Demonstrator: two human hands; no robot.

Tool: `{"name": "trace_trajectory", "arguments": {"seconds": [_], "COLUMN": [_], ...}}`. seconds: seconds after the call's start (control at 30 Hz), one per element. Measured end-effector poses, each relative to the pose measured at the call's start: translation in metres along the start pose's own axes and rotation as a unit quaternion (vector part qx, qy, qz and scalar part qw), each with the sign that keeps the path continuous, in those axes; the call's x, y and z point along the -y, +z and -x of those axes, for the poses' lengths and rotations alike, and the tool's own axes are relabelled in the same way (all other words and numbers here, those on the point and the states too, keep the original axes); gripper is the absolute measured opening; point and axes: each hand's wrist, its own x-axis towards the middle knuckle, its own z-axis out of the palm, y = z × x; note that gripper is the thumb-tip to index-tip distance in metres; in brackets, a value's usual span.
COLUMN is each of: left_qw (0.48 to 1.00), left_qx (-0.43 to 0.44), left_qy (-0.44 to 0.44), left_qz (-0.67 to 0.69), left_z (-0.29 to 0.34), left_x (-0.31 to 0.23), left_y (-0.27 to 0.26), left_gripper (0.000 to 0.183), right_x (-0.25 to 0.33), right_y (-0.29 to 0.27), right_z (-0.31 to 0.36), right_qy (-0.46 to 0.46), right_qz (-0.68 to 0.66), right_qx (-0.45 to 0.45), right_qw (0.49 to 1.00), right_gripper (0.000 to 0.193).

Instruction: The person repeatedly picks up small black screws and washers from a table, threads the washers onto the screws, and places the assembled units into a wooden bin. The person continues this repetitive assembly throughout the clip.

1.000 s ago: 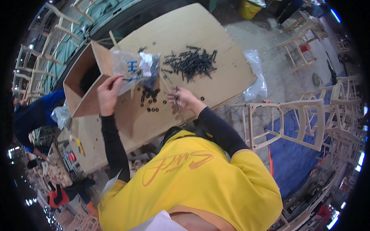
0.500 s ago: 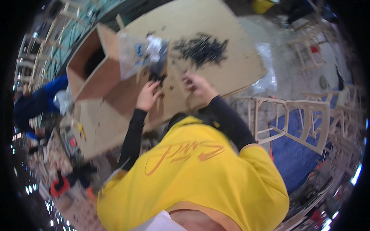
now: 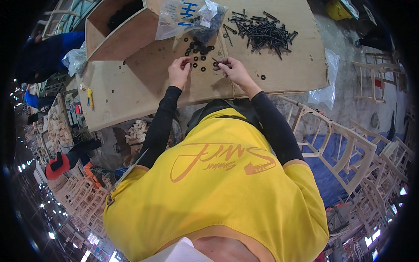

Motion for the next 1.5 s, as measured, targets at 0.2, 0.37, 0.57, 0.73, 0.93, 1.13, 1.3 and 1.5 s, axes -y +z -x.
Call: {"name": "trace_trajectory", "arguments": {"seconds": [0.2, 0.37, 0.57, 0.73, 0.93, 1.13, 1.3, 1.5], "left_qw": [0.927, 0.926, 0.952, 0.970, 0.968, 0.982, 0.985, 0.972], "left_qx": [0.060, 0.113, 0.128, 0.131, 0.162, 0.146, 0.151, 0.177], "left_qy": [-0.154, -0.140, -0.096, -0.043, -0.063, 0.027, 0.055, 0.023], "left_qz": [0.338, 0.333, 0.259, 0.201, 0.184, 0.113, 0.068, 0.155], "left_z": [-0.005, -0.003, -0.003, -0.002, -0.002, -0.006, -0.006, -0.008], "left_x": [-0.042, -0.088, -0.089, -0.092, -0.099, -0.094, -0.108, -0.111], "left_y": [-0.005, -0.006, 0.000, -0.001, -0.004, -0.002, -0.005, -0.004], "left_gripper": [0.024, 0.023, 0.018, 0.019, 0.020, 0.023, 0.023, 0.024], "right_x": [-0.006, 0.005, 0.012, 0.009, 0.008, 0.022, 0.030, 0.024], "right_y": [0.005, 0.009, 0.010, 0.007, 0.008, 0.009, 0.011, 0.006], "right_z": [-0.007, -0.003, -0.002, -0.005, -0.007, -0.001, 0.003, -0.002], "right_qy": [-0.047, -0.070, -0.086, -0.087, -0.095, -0.031, 0.039, 0.041], "right_qz": [0.088, 0.085, 0.026, 0.037, 0.043, -0.010, -0.125, -0.187], "right_qx": [-0.015, -0.012, -0.014, -0.013, -0.009, 0.006, 0.040, 0.072], "right_qw": [0.995, 0.994, 0.996, 0.995, 0.995, 0.999, 0.991, 0.979], "right_gripper": [0.022, 0.024, 0.024, 0.024, 0.025, 0.029, 0.036, 0.035]}}
